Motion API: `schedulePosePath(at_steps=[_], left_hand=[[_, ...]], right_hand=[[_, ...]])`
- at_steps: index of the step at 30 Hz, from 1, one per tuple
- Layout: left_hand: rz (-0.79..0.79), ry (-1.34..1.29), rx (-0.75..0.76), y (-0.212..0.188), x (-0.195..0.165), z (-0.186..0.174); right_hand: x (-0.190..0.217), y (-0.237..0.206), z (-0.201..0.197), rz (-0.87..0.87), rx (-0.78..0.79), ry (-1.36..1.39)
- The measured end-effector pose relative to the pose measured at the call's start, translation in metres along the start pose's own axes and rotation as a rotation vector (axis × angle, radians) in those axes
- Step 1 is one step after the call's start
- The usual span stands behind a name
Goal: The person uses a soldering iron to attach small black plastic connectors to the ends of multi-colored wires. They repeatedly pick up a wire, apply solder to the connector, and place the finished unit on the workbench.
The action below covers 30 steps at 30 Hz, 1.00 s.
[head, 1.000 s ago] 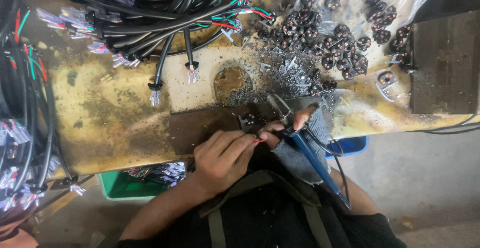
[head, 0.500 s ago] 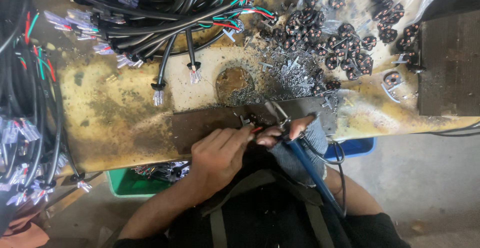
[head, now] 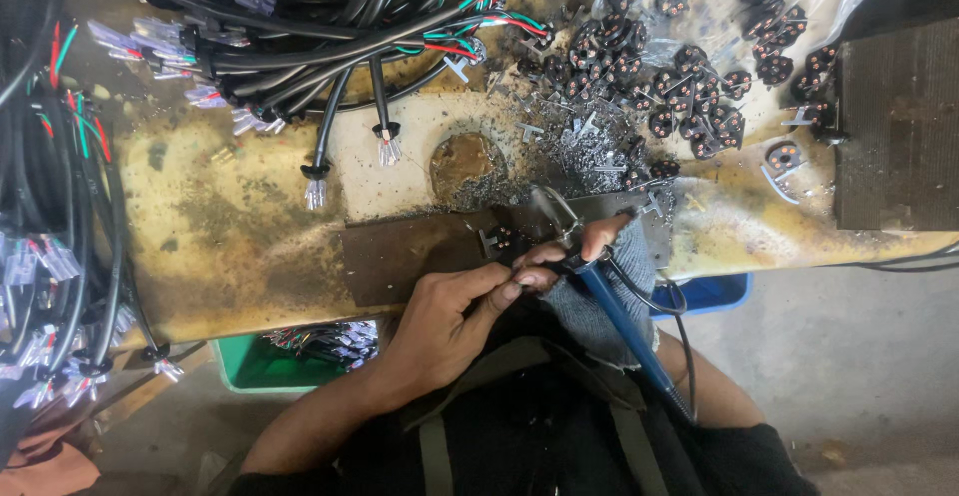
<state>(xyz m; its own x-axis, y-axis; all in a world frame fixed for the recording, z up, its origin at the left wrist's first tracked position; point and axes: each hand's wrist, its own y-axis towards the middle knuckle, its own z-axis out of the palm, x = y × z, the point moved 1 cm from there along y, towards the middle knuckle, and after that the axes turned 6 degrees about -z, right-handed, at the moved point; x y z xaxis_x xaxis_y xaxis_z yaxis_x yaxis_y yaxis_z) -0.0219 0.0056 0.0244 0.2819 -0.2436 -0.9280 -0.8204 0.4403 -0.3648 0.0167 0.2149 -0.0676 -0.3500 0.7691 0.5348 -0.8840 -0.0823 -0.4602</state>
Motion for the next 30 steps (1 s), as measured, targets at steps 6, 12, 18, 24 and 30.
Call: schedulePosePath(at_steps=[6, 12, 18, 24, 30], left_hand=[[-0.006, 0.01, 0.021, -0.004, 0.001, -0.001], [-0.175, -0.365, -0.165, -0.006, 0.026, 0.014], [-0.062, -0.487, -0.309, -0.008, 0.039, 0.031], [0.472, 0.283, -0.536, -0.012, 0.021, 0.016], [0.43, 0.371, -0.448, -0.004, 0.004, 0.0]], right_hand=[[-0.004, 0.005, -0.003, -0.376, 0.292, -0.568], [-0.017, -0.003, -0.044, -0.271, 0.503, 0.131], [-0.033, -0.012, -0.077, 0.068, 0.237, -0.308], [-0.024, -0.011, -0.037, -0.183, 0.288, -0.014], [-0.012, -0.002, 0.009, -0.496, 0.218, -0.363]])
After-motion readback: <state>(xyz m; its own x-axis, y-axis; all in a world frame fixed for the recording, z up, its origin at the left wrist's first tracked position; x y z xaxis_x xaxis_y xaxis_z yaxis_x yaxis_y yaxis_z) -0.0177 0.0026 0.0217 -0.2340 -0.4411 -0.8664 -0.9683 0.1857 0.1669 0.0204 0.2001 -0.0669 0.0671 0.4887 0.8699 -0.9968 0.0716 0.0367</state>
